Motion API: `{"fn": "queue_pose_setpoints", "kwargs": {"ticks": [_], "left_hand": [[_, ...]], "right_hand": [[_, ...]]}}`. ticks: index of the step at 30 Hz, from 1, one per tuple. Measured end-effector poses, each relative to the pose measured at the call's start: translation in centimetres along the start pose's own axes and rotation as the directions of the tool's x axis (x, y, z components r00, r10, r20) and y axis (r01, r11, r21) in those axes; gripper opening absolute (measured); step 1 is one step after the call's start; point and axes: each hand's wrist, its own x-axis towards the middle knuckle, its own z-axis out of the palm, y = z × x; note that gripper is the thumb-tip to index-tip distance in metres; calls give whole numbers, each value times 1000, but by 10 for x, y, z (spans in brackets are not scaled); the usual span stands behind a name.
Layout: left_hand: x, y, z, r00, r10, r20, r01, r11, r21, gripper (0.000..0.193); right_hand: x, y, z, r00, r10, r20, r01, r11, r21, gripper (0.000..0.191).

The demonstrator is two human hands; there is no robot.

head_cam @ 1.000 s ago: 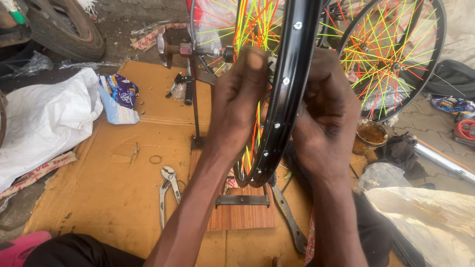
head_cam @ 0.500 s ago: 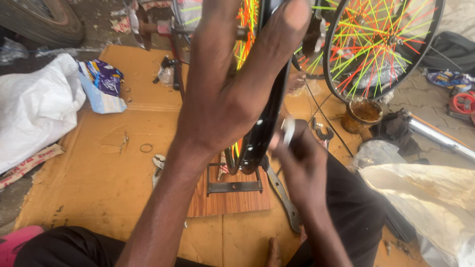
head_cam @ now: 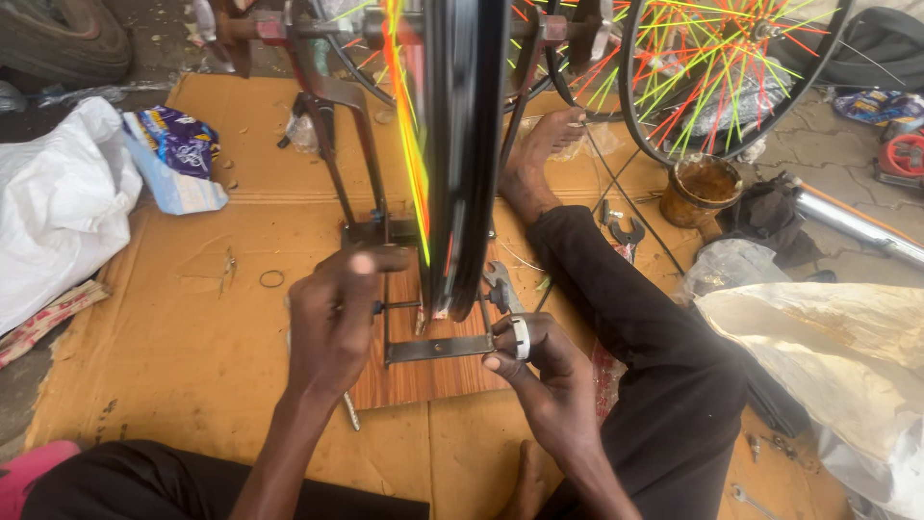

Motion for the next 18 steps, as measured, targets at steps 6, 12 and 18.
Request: {"fn": "queue_pose_setpoints", "kwargs": {"ticks": [6, 12, 18], "left_hand": [[-13, -2, 9, 969, 214, -125, -215, 977, 4, 50], [-19, 15, 11, 957, 262, -125, -262, 965, 19, 54], [-15, 23, 11, 940, 311, -141, -319, 947, -34, 54]], "right_hand": [[-2, -4, 4, 999, 19, -29, -19, 1000, -12, 19], [-3, -4, 6, 998, 41, -41, -41, 999, 4, 19], [-3, -2, 7, 999, 29, -42, -28, 999, 24, 19]]}}
